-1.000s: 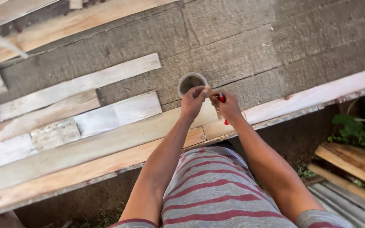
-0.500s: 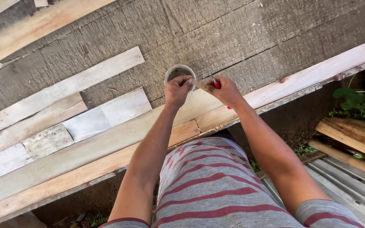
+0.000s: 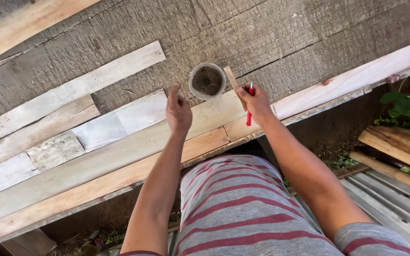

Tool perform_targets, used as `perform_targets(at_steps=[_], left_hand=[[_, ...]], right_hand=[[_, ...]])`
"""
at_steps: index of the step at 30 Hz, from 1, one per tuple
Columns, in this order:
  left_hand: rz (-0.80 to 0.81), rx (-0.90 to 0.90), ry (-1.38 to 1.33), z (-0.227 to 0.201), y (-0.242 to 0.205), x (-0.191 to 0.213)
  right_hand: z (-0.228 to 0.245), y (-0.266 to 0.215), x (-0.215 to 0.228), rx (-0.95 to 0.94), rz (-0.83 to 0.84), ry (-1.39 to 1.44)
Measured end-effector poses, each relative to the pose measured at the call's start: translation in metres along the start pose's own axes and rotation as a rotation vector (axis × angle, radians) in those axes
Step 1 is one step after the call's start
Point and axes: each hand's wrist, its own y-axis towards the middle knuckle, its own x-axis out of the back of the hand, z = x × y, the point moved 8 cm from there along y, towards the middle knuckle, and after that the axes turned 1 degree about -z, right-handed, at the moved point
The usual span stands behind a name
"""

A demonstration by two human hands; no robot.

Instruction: Cutting and fitting thin wood strips onto a wooden frame to cover its surface.

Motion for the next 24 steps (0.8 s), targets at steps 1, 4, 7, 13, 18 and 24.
perform_targets(at_steps=[1, 4, 7, 13, 18, 24], left_hand=[[0.008, -0.004, -0.002, -0.005, -0.006, -0.003], [0.053, 0.006, -0.029, -0.018, -0.007, -0.012], [0.262, 0.369, -0.343, -0.003, -0.003, -0.040], [0.308, 0.509, -0.669, 0.002, 0.004, -0.069], [0.346, 0.488, -0.698, 0.010, 0.004, -0.077], [-0.129, -0.433, -0.009, 0.008, 0.011, -0.040]], right_hand=[[-0.001, -0.006, -0.006, 0.000, -0.009, 0.000], [-0.008, -0.012, -0.023, -0.116, -0.073, -0.009], [-0.021, -0.012, -0.036, -0.164, -0.116, -0.059], [-0.026, -0.021, -0.038, -0.115, -0.248, -0.105], [-0.023, -0.027, -0.042, -0.086, -0.315, -0.051], [-0.037, -0.012, -0.048, -0.096, -0.325, -0.076]])
